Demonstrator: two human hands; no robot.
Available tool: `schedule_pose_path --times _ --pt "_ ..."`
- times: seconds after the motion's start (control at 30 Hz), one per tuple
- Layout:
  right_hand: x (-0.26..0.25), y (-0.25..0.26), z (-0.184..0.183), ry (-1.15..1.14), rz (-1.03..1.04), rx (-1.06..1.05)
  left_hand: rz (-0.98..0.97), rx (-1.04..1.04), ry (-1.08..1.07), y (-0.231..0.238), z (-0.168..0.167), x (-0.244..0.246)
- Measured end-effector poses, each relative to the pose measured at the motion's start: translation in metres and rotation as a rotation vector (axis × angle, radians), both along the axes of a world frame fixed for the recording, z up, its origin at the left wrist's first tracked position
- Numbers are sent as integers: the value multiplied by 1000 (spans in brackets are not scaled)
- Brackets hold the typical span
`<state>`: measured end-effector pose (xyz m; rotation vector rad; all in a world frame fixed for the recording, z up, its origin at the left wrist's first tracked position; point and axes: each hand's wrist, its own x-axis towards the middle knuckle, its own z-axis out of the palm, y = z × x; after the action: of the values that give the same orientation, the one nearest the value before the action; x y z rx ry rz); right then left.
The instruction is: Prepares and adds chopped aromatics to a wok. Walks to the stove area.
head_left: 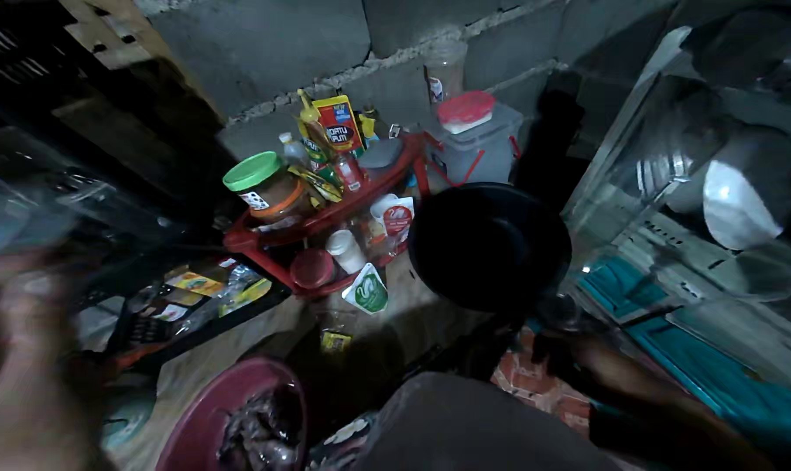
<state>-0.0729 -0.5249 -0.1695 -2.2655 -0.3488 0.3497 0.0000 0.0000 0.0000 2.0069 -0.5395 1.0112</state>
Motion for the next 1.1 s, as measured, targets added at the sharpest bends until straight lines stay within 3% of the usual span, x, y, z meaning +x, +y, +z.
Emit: schedule_pose_path --times 0.07,0.13,0.23,0.33,0.4,0.53,0.67,0.8,0.9,1.1 --pt "21 9 4 -203 28 227 -99 79 51 -39 -40 -15" --pt "40 34 5 -251 115 383 -166 78 175 -93 -72 -33" --pt "57 73 1 -148 368 532 -276 -84 329 -144 -130 -49" --pt "67 100 -14 22 603 642 -363 -182 425 -162 -163 -58" --pt "70 108 -25 84 678 670 -384 -178 470 -162 -173 -62" --pt "68 117 -52 116 637 679 -319 -151 558 -155 -188 -70" --pt "74 117 -52 143 652 556 -202 -161 656 -159 -193 -79" --pt "75 112 -44 221 668 558 -76 -24 633 -163 -196 -84" --pt "74 113 -55 199 655 652 -50 -79 626 -170 -201 -83" --pt "66 107 -57 247 618 641 -39 -173 653 -179 -211 -83"
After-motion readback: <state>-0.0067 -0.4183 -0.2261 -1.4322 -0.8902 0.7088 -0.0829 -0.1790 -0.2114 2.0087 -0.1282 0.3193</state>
